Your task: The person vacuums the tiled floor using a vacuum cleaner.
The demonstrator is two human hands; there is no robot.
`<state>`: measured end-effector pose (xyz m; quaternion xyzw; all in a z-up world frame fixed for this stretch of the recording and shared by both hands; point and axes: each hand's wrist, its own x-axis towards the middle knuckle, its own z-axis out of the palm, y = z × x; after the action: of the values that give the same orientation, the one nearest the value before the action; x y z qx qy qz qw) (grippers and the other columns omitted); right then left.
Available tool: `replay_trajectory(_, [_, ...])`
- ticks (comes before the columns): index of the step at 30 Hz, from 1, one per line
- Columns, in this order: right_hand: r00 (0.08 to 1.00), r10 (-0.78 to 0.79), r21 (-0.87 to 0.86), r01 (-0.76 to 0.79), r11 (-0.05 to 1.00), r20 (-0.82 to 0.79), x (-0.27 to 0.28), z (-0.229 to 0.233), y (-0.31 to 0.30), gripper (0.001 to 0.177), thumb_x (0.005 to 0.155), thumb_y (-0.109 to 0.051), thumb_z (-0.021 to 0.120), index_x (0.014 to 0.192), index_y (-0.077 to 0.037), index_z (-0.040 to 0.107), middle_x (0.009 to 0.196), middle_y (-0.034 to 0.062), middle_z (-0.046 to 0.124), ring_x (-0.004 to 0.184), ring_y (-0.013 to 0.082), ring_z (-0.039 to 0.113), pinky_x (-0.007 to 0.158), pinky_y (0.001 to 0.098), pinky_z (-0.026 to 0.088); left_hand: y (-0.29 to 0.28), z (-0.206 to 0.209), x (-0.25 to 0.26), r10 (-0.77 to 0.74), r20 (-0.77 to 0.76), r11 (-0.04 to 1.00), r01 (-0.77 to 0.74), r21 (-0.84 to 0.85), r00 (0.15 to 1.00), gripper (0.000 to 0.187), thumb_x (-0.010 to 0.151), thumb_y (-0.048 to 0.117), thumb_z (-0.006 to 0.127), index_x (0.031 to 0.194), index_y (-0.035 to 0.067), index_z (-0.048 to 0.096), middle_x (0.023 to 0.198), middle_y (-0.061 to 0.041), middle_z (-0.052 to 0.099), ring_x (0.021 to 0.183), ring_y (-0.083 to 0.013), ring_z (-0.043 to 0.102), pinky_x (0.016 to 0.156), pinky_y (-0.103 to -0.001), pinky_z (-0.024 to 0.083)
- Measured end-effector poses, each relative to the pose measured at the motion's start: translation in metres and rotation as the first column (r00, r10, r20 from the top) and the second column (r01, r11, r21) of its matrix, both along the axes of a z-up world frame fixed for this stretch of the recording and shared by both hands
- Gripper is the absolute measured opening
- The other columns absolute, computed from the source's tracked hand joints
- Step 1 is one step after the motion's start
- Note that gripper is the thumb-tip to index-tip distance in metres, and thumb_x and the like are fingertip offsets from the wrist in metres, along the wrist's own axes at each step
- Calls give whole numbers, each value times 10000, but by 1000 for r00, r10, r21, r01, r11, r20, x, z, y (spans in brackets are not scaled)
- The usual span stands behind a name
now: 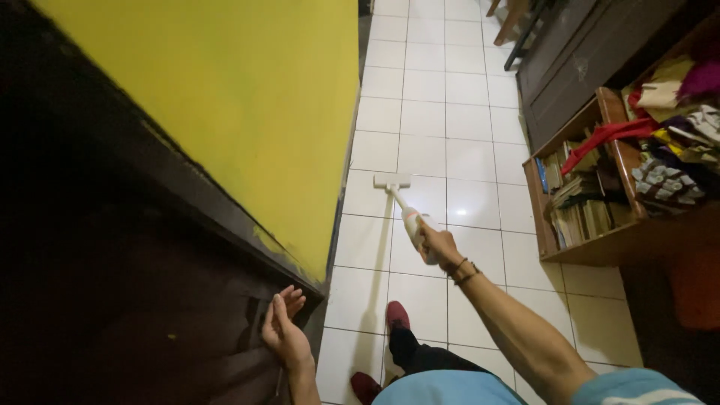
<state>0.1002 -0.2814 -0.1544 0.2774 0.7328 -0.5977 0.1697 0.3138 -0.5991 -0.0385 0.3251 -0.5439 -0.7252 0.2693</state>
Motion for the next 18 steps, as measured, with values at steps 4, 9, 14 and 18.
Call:
replay_trajectory(4, [997,-47,1,47,999,-65,59,34,-25,605,830,-543,744,888,59,748,602,110,607,490,186,567,434,325,427,-10,-9,26,-18,19,998,17,60,1000,419,1074,293,501,1095,-62,722,979,-146,751,865,-203,711,825,-307,567])
replay_trajectory(9, [995,-70,-50,66,997,-78,122,41,-47,561,858,-469,753,819,91,742,552,96,584,435,168,547,393,325,406,-23,-16,55,-47,12,997,47,63,999,414,1066,288,506,1098,-61,727,987,-142,746,877,-202,711,833,-309,571])
replay_trajectory(14, [992,11,18,-9,1000,-128,166,40,-74,413,843,-314,695,723,81,691,544,90,615,429,164,565,392,328,413,-23,-20,42,-92,12,995,92,-40,996,408,1068,290,503,1098,-48,732,985,-131,755,888,-187,711,844,-303,571])
replay_trajectory(18, [993,-58,53,64,997,-99,156,47,-83,389,841,-307,674,703,57,672,540,101,608,414,183,558,390,338,412,-8,-6,10,-216,-183,976,204,-81,959,372,1093,255,538,1090,-67,723,1000,-135,729,912,-182,676,856,-313,554])
